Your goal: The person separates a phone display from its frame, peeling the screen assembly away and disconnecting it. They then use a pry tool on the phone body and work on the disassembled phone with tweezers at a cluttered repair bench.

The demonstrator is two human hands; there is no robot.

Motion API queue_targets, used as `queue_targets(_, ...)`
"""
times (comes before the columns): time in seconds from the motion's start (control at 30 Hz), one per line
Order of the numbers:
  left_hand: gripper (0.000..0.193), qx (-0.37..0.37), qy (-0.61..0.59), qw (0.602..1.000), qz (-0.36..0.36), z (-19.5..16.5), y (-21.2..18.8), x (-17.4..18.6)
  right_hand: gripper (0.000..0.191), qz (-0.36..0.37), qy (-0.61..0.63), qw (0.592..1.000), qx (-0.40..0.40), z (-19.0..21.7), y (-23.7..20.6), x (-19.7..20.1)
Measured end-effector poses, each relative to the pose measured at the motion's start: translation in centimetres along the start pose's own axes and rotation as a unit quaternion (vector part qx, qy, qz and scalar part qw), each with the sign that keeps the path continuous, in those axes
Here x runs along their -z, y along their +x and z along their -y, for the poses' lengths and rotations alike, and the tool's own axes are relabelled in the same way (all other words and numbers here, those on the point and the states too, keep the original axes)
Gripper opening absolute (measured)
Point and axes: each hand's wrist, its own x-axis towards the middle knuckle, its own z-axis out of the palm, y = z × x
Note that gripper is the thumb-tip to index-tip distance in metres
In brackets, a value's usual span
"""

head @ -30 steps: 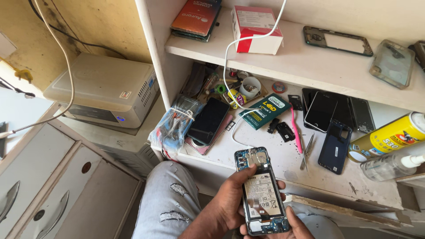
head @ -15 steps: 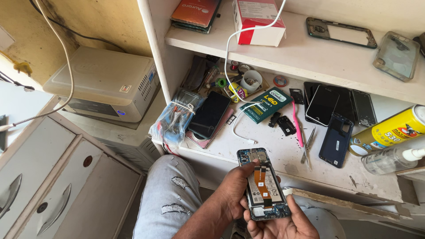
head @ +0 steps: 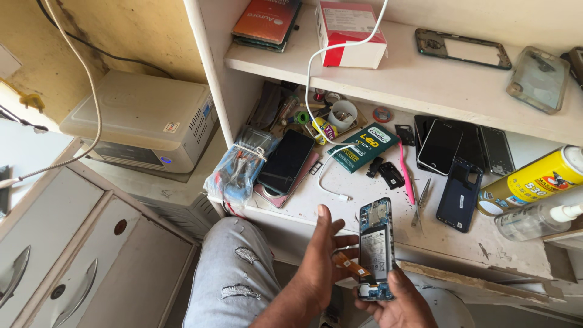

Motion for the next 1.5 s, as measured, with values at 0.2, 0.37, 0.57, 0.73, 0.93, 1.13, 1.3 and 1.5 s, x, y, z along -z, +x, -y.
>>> queue_targets(0.2,0.113,0.022,-0.023,0.998,0.049,-0.3,1.0,1.1,0.075,-0.056,-0.157,0.986,0.012,-0.9,0.6,1.2)
queue_targets(0.37,0.087,0.007,0.061,0.994,0.087,-0.7,1.5,2.5,0.074,-0.049,-0.314,0.948,0.012,-1.0,0.4,1.2)
queue_targets(0.57,0.070,-0.001,0.045,0.991,0.129,-0.5,1.3,3.0,0.085,0.001,-0.332,0.943,-0.008,-1.0,0.3,0.8)
queue_targets(0.73,0.065,0.004,0.021,0.988,0.156,-0.7,1.4,3.4,0.091,0.057,-0.297,0.952,-0.044,0.5,-0.1,0.1)
queue_targets(0.93,0.061,-0.012,0.015,0.980,0.199,-0.7,1.7,4.0,0.084,0.044,-0.331,0.934,-0.125,3.0,-0.9,-1.4)
queue_targets(1.13,0.068,-0.015,0.024,0.977,0.214,-0.7,2.1,4.3,0.081,0.050,-0.320,0.935,-0.141,4.1,-1.6,-2.3)
queue_targets(1.3,0.071,-0.021,0.029,0.975,0.219,-0.9,2.0,4.2,0.081,0.058,-0.291,0.946,-0.133,3.9,-1.2,-1.8)
queue_targets(1.5,0.075,-0.031,0.050,0.977,0.203,-1.2,1.5,3.8,0.083,0.073,-0.316,0.937,-0.128,3.2,0.0,0.0)
